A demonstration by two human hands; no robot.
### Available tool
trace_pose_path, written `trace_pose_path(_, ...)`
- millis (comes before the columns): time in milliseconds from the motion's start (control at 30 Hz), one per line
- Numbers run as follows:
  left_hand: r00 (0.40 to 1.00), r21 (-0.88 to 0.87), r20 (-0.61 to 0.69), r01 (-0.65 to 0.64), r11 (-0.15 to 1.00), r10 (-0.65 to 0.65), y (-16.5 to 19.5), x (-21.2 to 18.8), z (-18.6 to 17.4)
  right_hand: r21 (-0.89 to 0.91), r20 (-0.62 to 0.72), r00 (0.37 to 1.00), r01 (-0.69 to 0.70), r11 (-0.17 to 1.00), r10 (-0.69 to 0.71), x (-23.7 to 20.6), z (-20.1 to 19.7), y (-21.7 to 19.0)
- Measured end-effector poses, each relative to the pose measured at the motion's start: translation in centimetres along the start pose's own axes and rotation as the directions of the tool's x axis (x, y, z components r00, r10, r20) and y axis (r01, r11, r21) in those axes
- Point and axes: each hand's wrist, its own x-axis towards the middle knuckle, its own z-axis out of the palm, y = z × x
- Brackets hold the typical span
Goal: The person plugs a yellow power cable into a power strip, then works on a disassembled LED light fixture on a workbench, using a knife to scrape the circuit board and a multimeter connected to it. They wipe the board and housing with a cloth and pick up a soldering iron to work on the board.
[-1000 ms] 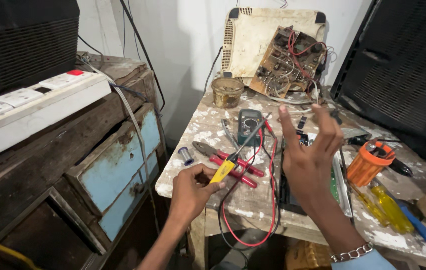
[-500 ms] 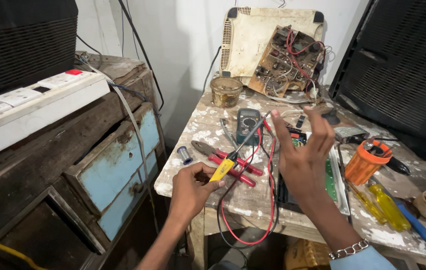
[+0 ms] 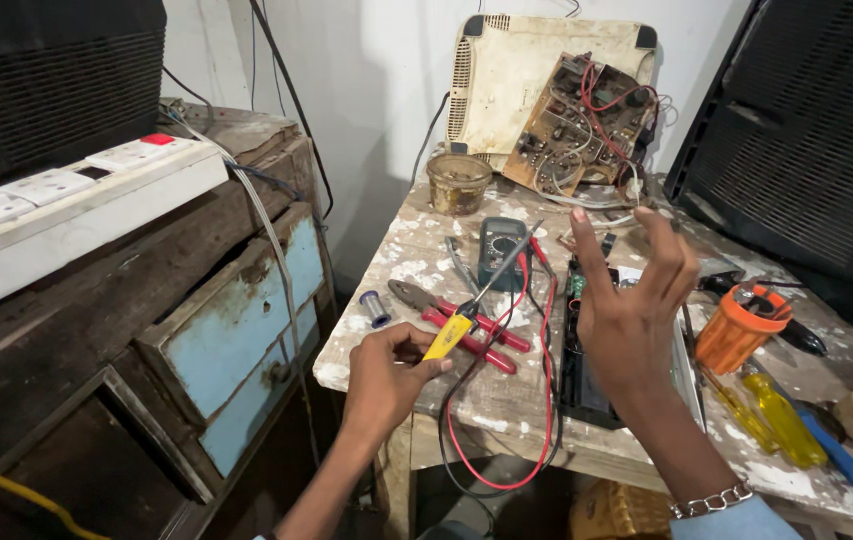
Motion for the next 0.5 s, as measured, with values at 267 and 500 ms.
trace_pose_path(267, 1.0, 0.021, -0.001, 0.019, 1.0, -0.019, 0.2, -0.2, -0.1, 0.025, 0.001, 1.0, 0.014, 1.0, -0.014, -0.7, 0.8, -0.2)
trace_pose_path(500, 0.999, 0.025, -0.002, 0.032, 0.999, -0.032, 0.2, -0.3, -0.1, 0.077, 0.01, 1.0, 0.028, 0.997, -0.029, -1.1, 1.2, -0.1)
